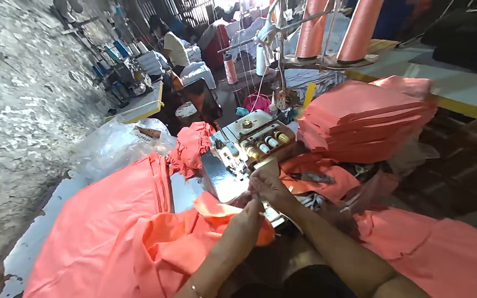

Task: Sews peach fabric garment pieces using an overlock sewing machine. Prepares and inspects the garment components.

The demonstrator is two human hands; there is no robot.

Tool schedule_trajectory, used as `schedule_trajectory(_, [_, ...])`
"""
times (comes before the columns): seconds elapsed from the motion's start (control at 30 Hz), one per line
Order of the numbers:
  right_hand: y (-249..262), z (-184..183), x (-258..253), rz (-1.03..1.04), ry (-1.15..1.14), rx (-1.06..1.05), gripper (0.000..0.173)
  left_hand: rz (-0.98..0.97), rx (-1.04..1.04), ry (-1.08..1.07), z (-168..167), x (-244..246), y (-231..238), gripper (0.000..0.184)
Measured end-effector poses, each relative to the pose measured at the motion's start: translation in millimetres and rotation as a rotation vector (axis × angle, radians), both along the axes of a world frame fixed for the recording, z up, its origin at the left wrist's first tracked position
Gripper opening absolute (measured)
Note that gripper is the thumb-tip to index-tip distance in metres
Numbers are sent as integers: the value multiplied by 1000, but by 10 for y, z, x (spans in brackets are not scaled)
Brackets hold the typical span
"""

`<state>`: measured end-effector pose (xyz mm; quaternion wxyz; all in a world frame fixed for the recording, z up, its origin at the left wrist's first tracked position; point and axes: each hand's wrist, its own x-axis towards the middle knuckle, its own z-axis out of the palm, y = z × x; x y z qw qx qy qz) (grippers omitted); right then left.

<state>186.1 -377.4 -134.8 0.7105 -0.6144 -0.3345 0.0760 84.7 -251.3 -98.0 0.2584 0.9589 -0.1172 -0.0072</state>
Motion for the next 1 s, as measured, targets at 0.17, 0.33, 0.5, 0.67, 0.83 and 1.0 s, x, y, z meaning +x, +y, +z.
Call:
schedule_trajectory(0.17, [-129,401,-180,583,-172,-680,60,-187,91,32,350,-220,394,19])
schedule_trajectory(0.33, [0,167,-372,612,-488,-1029,40,276,788,705,884,-84,656,47])
schedule_trajectory(0.5, [328,-215,-454,468,-531,-457,23,676,627,407,915,351,593,51])
schedule_trajectory(0.67, [171,-404,-210,172,-546,-418,22,587,104,22,143,959,883,47])
schedule_trajectory(0.83, [-296,-537,-150,168,-504,-467,19,480,441,282,118,788,418,42])
schedule_trajectory(1.0, [-209,-677,-149,-6,-557,-444,18,418,532,287,139,826,274,39])
